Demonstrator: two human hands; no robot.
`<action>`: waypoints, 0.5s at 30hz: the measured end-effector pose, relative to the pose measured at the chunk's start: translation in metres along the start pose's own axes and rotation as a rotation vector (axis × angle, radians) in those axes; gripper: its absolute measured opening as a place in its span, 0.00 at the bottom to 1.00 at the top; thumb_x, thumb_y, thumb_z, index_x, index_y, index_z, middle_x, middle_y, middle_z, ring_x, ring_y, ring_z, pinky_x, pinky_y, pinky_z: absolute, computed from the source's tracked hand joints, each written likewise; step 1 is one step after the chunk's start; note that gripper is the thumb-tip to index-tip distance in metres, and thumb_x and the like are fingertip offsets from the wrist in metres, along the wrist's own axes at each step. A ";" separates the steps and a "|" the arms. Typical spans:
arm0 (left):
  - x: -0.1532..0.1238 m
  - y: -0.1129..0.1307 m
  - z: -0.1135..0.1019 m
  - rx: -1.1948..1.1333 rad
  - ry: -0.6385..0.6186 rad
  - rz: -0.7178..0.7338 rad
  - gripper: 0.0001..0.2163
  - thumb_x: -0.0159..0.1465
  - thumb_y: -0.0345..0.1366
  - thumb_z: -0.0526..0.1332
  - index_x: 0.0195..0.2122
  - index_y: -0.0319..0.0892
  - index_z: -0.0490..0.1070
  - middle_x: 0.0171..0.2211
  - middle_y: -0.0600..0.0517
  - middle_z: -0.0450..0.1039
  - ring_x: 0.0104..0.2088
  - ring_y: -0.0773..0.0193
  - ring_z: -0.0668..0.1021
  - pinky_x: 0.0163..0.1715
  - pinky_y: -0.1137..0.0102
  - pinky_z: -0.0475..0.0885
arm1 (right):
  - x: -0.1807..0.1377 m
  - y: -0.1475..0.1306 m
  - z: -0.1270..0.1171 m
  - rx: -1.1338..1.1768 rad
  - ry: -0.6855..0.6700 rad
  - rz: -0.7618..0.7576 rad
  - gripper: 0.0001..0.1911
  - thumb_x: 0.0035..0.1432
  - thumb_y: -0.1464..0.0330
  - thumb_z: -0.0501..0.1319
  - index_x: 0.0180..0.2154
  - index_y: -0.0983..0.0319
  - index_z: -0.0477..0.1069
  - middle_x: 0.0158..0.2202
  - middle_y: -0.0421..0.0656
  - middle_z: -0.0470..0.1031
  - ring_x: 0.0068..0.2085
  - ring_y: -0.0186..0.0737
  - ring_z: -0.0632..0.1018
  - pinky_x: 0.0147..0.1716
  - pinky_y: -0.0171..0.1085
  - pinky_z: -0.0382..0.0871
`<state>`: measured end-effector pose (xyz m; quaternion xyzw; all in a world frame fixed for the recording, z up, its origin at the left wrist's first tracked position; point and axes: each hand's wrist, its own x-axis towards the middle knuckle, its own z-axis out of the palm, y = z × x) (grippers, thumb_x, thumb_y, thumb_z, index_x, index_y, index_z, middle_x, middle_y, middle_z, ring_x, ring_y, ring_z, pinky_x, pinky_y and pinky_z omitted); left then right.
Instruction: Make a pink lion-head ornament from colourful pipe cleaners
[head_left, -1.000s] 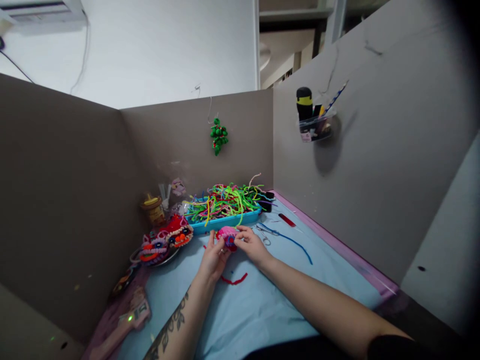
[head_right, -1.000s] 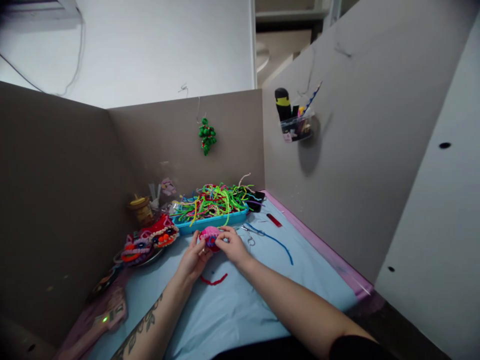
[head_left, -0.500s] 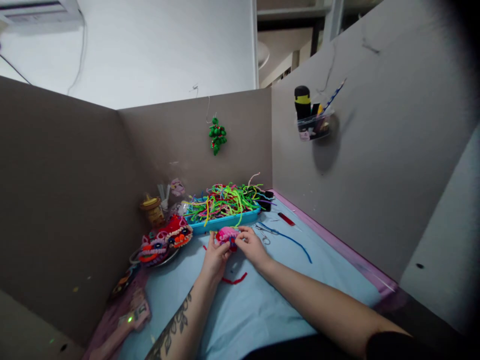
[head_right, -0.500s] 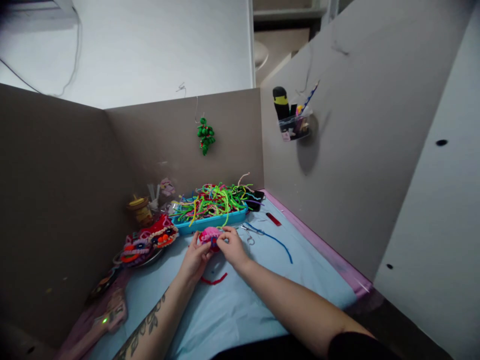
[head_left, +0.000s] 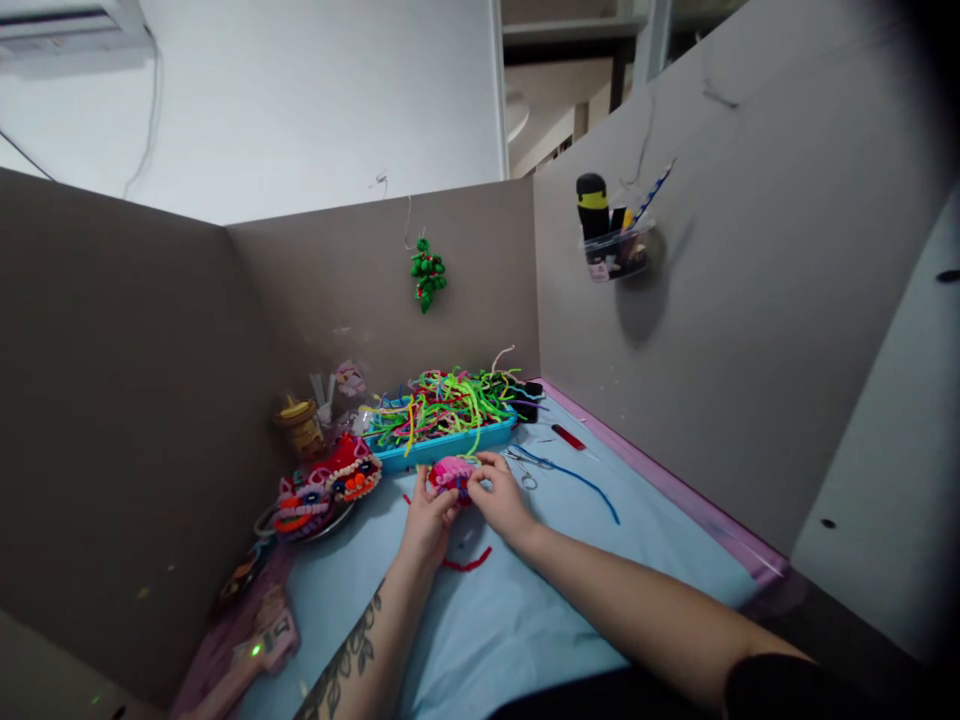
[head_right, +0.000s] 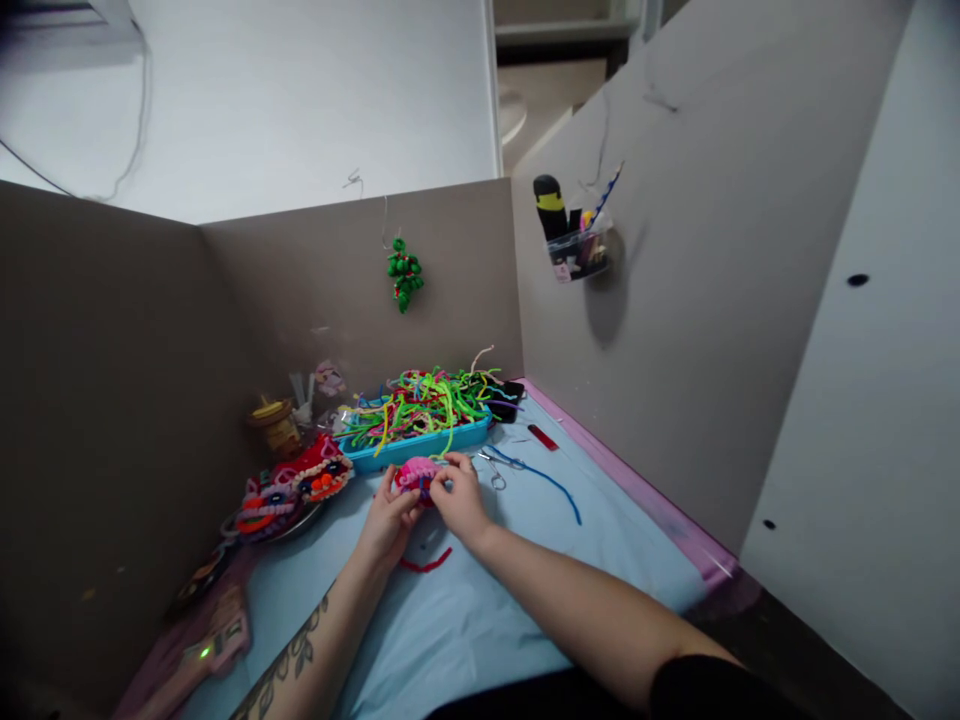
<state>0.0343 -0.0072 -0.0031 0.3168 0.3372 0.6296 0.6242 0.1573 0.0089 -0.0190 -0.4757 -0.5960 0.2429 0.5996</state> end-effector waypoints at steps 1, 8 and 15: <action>0.000 0.000 0.000 -0.002 0.002 0.000 0.43 0.47 0.20 0.65 0.61 0.45 0.46 0.34 0.51 0.75 0.29 0.68 0.78 0.32 0.73 0.72 | 0.000 0.001 0.001 -0.001 0.003 0.003 0.04 0.45 0.72 0.58 0.21 0.61 0.69 0.45 0.47 0.66 0.49 0.47 0.69 0.53 0.44 0.58; 0.000 0.001 0.001 0.003 0.018 0.010 0.42 0.47 0.21 0.66 0.61 0.44 0.47 0.32 0.51 0.76 0.28 0.67 0.78 0.31 0.74 0.72 | 0.003 0.004 0.000 -0.005 0.004 0.035 0.04 0.45 0.71 0.59 0.21 0.61 0.71 0.42 0.46 0.67 0.47 0.44 0.70 0.52 0.43 0.59; -0.002 0.003 0.004 0.024 0.052 0.029 0.45 0.47 0.22 0.67 0.63 0.44 0.44 0.34 0.51 0.76 0.28 0.68 0.77 0.31 0.75 0.71 | 0.002 -0.001 -0.003 0.001 0.020 -0.021 0.03 0.48 0.70 0.60 0.23 0.60 0.70 0.34 0.42 0.67 0.41 0.41 0.70 0.45 0.40 0.63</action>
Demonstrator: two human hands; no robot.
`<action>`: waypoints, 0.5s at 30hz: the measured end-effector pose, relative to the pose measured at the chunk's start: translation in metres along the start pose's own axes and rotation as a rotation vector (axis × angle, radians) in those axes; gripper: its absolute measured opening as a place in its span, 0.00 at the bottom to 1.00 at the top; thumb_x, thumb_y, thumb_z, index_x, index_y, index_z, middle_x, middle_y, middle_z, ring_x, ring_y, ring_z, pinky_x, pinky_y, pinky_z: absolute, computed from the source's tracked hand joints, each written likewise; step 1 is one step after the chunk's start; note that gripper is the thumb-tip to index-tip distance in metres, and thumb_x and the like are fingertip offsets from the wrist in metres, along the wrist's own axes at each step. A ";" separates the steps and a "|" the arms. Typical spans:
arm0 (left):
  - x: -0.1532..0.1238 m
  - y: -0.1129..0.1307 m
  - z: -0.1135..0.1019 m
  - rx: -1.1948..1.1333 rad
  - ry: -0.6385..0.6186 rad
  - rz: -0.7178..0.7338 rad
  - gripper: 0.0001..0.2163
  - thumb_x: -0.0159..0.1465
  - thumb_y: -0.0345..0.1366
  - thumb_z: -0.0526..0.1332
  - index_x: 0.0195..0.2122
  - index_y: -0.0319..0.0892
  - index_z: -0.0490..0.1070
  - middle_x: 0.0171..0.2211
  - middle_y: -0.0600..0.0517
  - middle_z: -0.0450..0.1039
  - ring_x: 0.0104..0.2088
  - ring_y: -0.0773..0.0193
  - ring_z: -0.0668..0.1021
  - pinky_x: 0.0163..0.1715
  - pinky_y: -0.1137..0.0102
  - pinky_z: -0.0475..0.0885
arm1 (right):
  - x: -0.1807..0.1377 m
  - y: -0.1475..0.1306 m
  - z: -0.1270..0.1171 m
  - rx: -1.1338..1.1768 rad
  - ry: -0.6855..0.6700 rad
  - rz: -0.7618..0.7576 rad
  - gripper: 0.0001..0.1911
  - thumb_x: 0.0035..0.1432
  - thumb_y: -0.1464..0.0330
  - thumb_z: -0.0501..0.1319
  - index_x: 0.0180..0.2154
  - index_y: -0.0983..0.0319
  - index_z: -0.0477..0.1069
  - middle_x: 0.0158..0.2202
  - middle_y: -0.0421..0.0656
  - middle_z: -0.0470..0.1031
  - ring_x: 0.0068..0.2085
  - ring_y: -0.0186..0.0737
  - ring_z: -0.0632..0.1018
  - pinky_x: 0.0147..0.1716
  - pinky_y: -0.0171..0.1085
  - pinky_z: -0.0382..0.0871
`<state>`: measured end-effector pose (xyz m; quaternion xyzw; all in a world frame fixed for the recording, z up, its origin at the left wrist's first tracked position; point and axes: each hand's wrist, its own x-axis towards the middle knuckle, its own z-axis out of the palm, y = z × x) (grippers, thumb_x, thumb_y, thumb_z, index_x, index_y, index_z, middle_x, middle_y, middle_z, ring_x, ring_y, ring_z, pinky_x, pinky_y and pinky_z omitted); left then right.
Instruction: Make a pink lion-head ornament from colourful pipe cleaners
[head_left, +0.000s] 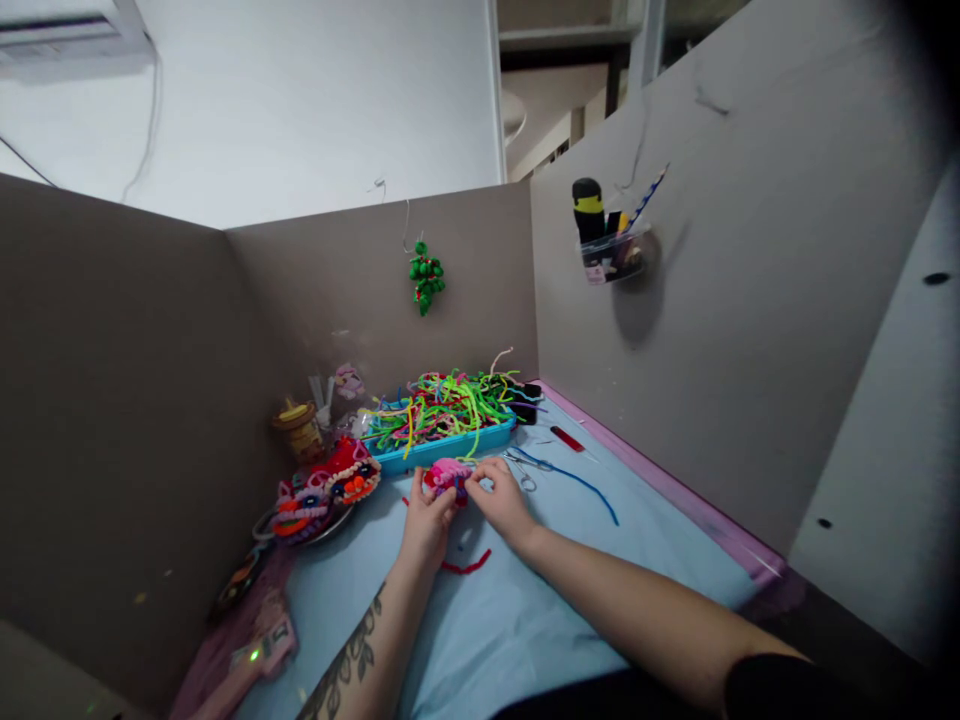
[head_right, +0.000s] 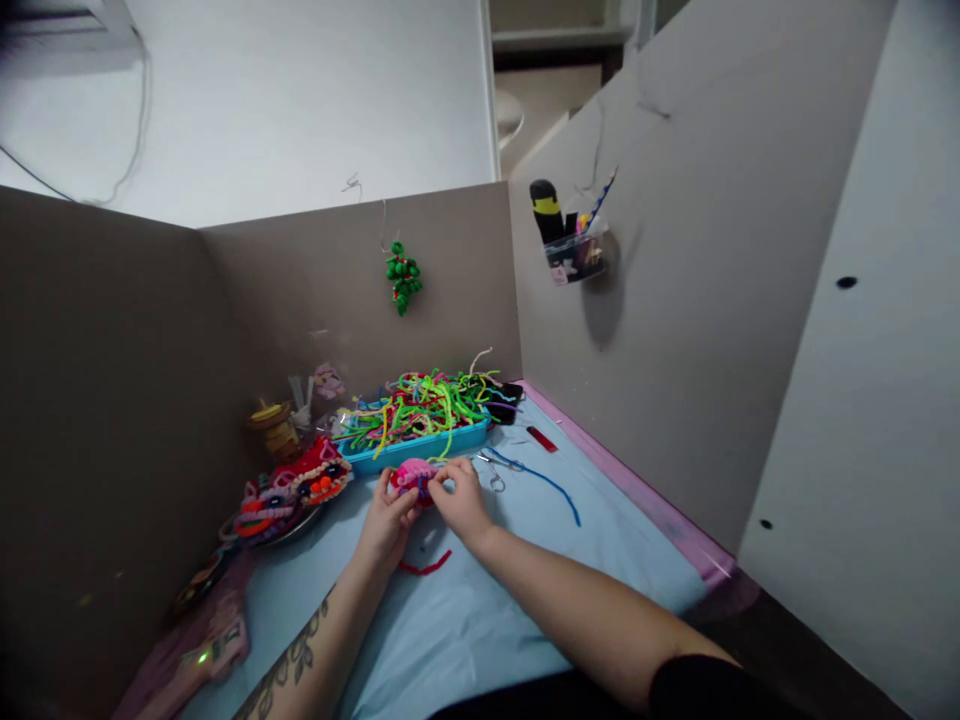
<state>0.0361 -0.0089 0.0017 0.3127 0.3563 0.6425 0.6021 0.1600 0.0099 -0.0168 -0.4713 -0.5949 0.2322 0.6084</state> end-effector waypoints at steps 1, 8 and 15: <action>-0.001 0.000 0.000 0.017 0.005 0.008 0.46 0.47 0.23 0.68 0.63 0.45 0.43 0.34 0.51 0.76 0.28 0.68 0.77 0.30 0.75 0.71 | -0.001 -0.001 0.000 -0.007 -0.001 -0.022 0.04 0.48 0.70 0.60 0.23 0.60 0.70 0.32 0.42 0.66 0.39 0.40 0.70 0.44 0.40 0.63; -0.001 -0.006 -0.002 0.114 -0.049 0.092 0.50 0.45 0.29 0.71 0.65 0.45 0.40 0.38 0.49 0.76 0.32 0.66 0.78 0.34 0.73 0.70 | -0.002 0.001 0.002 -0.008 -0.039 -0.025 0.09 0.51 0.67 0.60 0.21 0.61 0.69 0.30 0.41 0.67 0.36 0.40 0.70 0.42 0.39 0.64; -0.002 -0.007 -0.003 0.154 -0.105 0.123 0.50 0.46 0.30 0.71 0.65 0.45 0.40 0.44 0.45 0.75 0.40 0.61 0.78 0.42 0.68 0.69 | -0.001 0.006 0.003 0.031 -0.065 0.036 0.10 0.48 0.66 0.61 0.18 0.61 0.68 0.29 0.41 0.66 0.36 0.40 0.71 0.41 0.38 0.64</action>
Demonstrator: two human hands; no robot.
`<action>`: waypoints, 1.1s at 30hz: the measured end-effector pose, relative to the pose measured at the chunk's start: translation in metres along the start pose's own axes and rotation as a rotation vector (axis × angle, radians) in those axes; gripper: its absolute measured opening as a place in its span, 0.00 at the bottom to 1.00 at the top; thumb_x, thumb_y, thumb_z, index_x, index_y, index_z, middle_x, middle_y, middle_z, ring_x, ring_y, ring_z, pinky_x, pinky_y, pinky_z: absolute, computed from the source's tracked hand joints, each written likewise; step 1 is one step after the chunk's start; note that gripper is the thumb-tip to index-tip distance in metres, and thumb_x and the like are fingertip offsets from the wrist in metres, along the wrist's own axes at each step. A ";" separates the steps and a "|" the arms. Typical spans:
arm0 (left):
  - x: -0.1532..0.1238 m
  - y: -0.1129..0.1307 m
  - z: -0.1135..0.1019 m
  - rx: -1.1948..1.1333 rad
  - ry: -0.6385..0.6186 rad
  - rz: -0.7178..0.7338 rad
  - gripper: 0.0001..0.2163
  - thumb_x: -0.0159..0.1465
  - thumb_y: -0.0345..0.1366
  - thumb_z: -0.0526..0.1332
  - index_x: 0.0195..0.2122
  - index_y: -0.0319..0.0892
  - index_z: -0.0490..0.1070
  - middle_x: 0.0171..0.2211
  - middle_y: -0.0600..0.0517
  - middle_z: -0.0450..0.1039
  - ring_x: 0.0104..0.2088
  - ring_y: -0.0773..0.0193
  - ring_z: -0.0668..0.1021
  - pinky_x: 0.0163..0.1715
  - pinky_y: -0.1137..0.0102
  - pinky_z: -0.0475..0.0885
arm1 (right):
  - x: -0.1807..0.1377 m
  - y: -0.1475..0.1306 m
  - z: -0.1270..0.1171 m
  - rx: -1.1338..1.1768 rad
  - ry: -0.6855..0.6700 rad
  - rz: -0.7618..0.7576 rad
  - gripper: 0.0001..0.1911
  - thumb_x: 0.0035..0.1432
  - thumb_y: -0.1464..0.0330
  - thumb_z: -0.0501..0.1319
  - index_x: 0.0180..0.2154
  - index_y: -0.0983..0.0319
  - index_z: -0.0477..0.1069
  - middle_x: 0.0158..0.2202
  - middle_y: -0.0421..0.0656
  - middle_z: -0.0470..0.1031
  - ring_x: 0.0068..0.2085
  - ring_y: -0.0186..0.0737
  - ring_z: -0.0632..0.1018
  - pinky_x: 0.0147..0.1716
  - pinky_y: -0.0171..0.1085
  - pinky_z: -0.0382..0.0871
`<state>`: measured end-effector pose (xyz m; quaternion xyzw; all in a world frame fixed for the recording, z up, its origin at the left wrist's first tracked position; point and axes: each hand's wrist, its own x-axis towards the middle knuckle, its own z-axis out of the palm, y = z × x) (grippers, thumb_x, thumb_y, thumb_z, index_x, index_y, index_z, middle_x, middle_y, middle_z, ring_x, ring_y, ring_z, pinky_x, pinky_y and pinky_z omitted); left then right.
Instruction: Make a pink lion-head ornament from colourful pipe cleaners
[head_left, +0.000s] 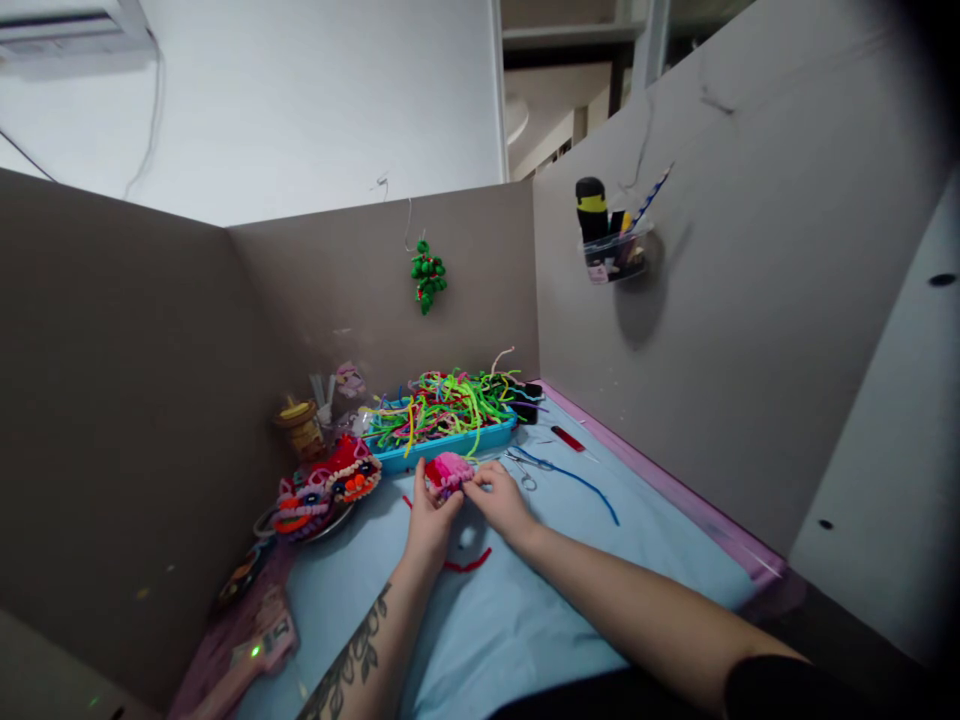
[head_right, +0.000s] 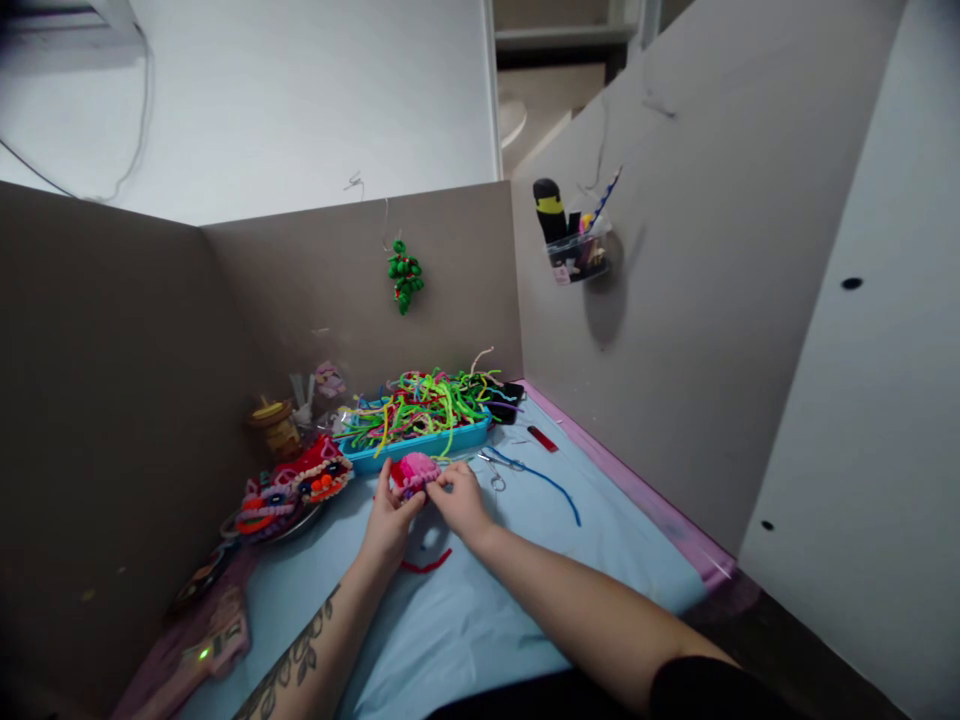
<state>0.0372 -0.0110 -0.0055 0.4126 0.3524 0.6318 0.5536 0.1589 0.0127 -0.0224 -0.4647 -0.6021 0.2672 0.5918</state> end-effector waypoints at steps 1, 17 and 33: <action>-0.001 0.001 0.001 -0.001 0.000 0.004 0.50 0.46 0.29 0.70 0.65 0.46 0.41 0.45 0.44 0.75 0.41 0.61 0.78 0.43 0.69 0.69 | 0.000 0.001 0.000 0.010 -0.005 0.005 0.10 0.48 0.66 0.61 0.18 0.61 0.67 0.29 0.41 0.66 0.36 0.39 0.71 0.40 0.38 0.64; 0.008 0.025 -0.013 -0.406 0.026 -0.226 0.17 0.52 0.25 0.63 0.43 0.41 0.66 0.34 0.50 0.75 0.30 0.62 0.78 0.30 0.67 0.74 | 0.001 -0.024 -0.016 0.084 0.036 -0.144 0.12 0.59 0.63 0.53 0.31 0.61 0.72 0.34 0.44 0.68 0.39 0.41 0.71 0.37 0.38 0.64; 0.006 0.026 -0.013 -0.467 0.067 -0.249 0.13 0.51 0.28 0.62 0.39 0.38 0.70 0.37 0.46 0.74 0.37 0.56 0.77 0.41 0.58 0.72 | 0.003 -0.010 -0.012 0.240 -0.057 0.041 0.14 0.59 0.58 0.52 0.41 0.59 0.66 0.39 0.45 0.70 0.45 0.43 0.71 0.44 0.43 0.66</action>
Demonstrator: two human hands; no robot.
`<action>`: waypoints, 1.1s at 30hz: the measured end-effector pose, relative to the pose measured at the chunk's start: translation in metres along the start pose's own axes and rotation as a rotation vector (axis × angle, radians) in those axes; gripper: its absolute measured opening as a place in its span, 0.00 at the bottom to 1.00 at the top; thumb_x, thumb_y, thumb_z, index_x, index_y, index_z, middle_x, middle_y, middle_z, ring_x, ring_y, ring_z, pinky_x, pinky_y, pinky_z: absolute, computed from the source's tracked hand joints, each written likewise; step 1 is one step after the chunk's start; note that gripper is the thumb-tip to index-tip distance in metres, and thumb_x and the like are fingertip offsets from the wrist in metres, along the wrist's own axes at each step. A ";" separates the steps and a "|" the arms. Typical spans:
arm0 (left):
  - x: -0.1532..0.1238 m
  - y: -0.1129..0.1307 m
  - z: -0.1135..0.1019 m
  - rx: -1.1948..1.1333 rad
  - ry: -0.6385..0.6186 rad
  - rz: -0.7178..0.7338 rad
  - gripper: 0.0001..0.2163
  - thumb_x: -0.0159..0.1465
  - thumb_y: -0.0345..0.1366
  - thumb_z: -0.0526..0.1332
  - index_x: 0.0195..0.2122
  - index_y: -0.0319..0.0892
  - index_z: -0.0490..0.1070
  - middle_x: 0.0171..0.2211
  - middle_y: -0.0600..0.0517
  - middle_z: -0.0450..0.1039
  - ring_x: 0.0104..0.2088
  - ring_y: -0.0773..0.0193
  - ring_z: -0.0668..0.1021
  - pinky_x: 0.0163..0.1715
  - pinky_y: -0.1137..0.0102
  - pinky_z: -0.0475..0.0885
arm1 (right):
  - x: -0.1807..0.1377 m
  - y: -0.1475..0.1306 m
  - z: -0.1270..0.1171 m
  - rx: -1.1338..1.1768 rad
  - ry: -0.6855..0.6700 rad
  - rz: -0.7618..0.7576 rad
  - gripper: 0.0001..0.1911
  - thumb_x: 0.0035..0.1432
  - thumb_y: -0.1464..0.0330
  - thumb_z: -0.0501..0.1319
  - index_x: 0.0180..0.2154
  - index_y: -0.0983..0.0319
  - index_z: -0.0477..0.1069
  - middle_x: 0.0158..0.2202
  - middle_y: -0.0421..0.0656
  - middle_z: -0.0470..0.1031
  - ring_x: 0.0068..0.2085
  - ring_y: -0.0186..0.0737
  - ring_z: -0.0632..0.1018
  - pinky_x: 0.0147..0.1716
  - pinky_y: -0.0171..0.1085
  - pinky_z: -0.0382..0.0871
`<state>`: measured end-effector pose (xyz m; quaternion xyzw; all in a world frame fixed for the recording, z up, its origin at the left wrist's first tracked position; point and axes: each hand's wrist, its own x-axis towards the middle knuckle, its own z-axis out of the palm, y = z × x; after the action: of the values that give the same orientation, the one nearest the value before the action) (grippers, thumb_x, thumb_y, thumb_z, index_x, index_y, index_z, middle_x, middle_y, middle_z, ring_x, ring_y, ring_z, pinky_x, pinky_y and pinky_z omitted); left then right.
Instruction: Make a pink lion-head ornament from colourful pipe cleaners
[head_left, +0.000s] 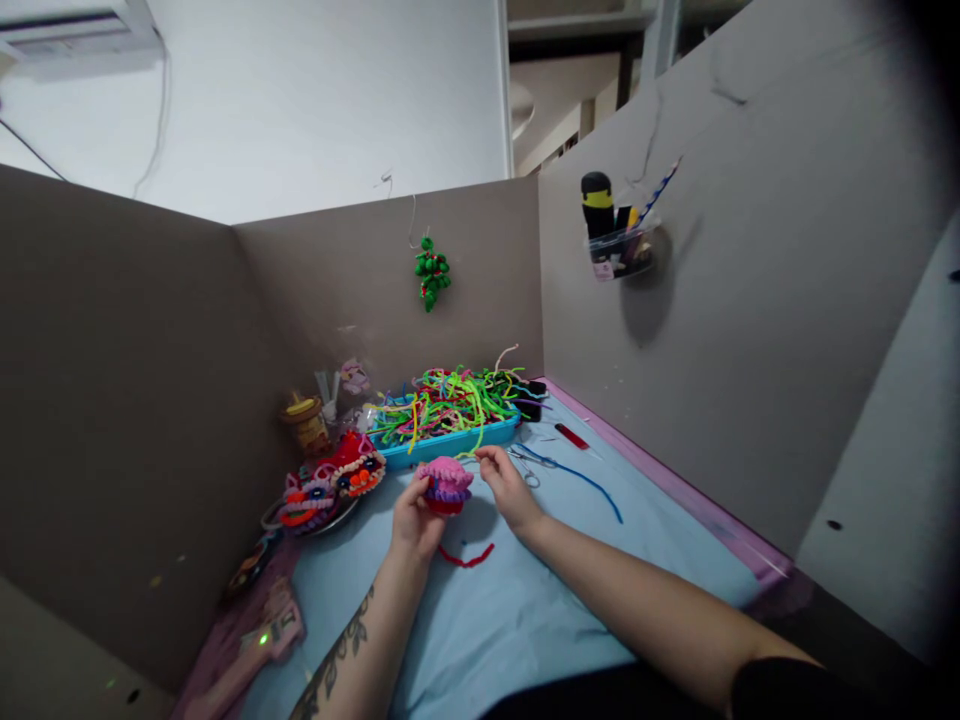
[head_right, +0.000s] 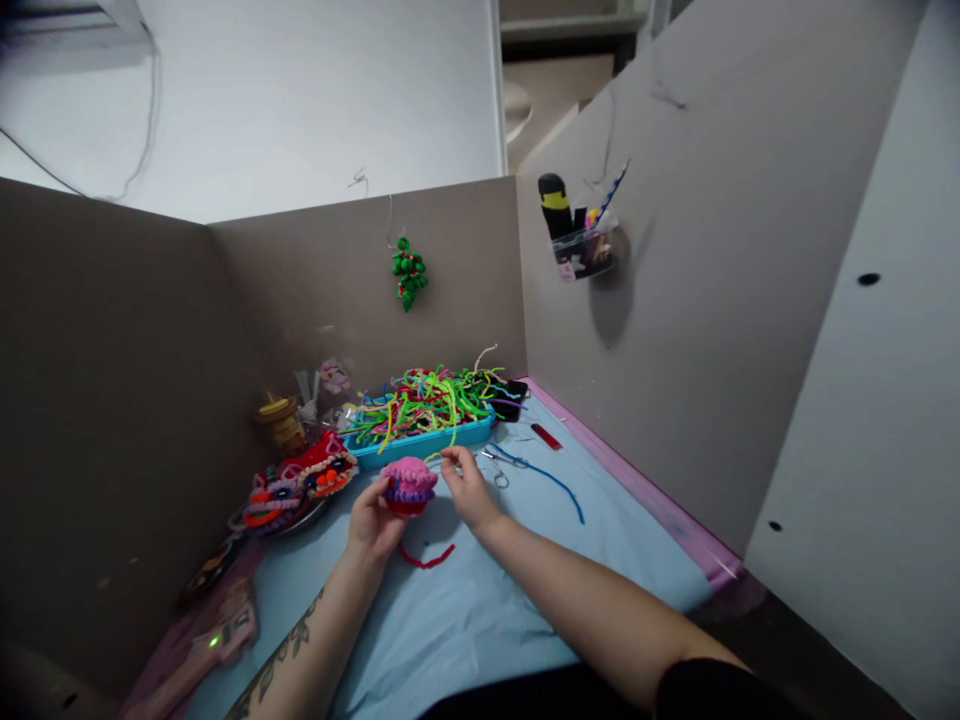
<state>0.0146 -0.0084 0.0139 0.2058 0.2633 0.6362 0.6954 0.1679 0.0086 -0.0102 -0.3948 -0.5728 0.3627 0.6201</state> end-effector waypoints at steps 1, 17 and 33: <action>0.000 0.000 0.001 -0.012 0.001 -0.003 0.12 0.51 0.28 0.62 0.39 0.38 0.70 0.37 0.46 0.74 0.38 0.55 0.77 0.41 0.57 0.72 | 0.000 0.001 0.000 0.008 -0.003 0.007 0.15 0.59 0.57 0.52 0.42 0.59 0.66 0.39 0.45 0.70 0.45 0.43 0.71 0.44 0.43 0.66; -0.002 -0.001 0.008 -0.105 0.073 0.028 0.05 0.53 0.27 0.59 0.30 0.38 0.72 0.30 0.49 0.76 0.32 0.61 0.77 0.38 0.65 0.73 | -0.002 -0.010 0.007 0.527 -0.197 0.355 0.19 0.47 0.59 0.65 0.42 0.58 0.73 0.39 0.44 0.74 0.40 0.44 0.75 0.34 0.41 0.72; 0.002 -0.009 0.005 -0.044 0.000 0.031 0.09 0.54 0.24 0.60 0.37 0.36 0.73 0.35 0.47 0.76 0.35 0.61 0.77 0.39 0.67 0.73 | 0.002 0.001 0.007 0.526 -0.169 0.375 0.19 0.47 0.58 0.65 0.41 0.58 0.72 0.39 0.42 0.73 0.40 0.41 0.74 0.34 0.38 0.71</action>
<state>0.0248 -0.0075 0.0122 0.1945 0.2463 0.6525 0.6898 0.1613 0.0108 -0.0099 -0.2882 -0.4265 0.6373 0.5734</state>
